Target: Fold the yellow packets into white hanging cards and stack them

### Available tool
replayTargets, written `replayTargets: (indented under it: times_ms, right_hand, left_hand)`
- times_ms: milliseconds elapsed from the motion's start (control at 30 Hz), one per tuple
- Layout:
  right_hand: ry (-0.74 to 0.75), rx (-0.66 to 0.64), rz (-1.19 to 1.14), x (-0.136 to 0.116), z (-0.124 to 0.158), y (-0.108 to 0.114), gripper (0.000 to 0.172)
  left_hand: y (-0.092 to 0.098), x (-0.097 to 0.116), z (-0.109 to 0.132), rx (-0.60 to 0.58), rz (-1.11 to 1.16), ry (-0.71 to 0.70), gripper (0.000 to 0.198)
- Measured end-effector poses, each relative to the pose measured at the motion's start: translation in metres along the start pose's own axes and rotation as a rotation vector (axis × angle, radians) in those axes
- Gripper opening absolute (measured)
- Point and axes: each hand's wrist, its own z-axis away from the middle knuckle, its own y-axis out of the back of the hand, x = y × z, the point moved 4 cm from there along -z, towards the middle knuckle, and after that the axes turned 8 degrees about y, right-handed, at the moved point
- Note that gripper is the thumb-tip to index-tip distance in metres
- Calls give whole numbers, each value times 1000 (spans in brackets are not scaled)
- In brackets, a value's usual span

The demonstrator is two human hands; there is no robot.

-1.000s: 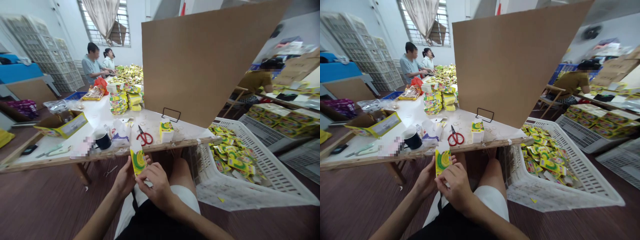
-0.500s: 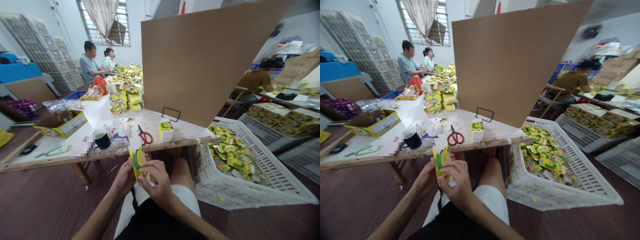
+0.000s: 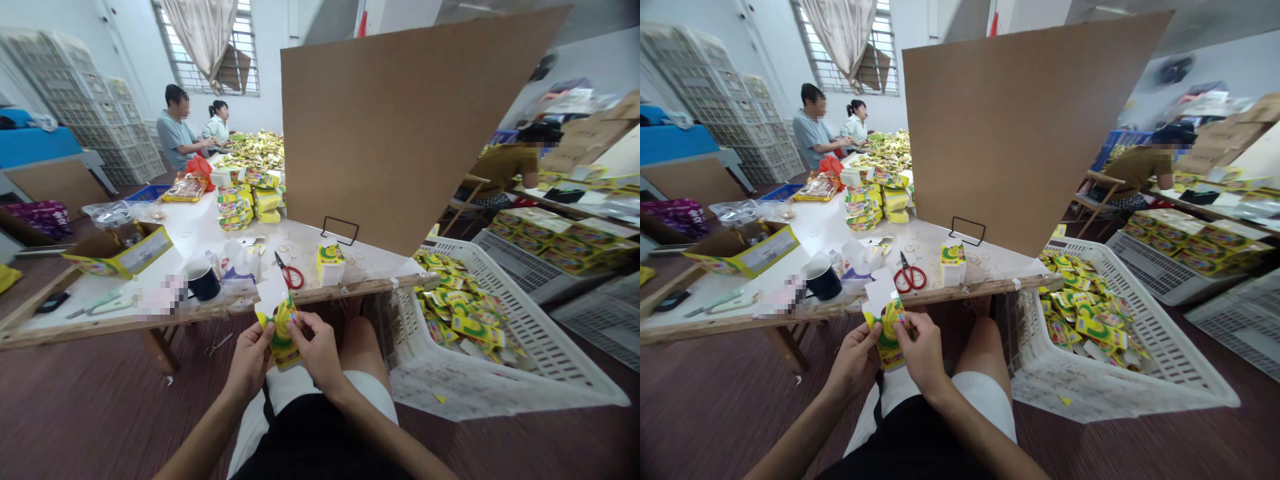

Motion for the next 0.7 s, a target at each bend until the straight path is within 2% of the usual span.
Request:
replayTargets:
  times_ms: [167, 300, 433, 567, 633, 700]
  right_hand:
    - [50, -62, -46, -3, 6, -11, 33]
    - [52, -74, -34, -5, 11, -20, 50]
    - [57, -107, -13, -6, 16, -26, 49]
    - [27, -114, 2, -4, 15, -26, 41]
    - [36, -96, -1, -4, 14, -23, 39]
    - [52, -78, -13, -5, 13, -22, 37]
  left_hand:
    - [-3, -4, 2, 42, -23, -56, 34]
    - [-3, -3, 8, 148, -185, -192, 41]
    - [1, -2, 12, 224, -279, -249, 39]
    - [2, -3, 13, 289, -96, -151, 32]
    - [-1, -2, 12, 256, 51, -96, 29]
    - [-6, 2, 10, 172, 144, -78, 29]
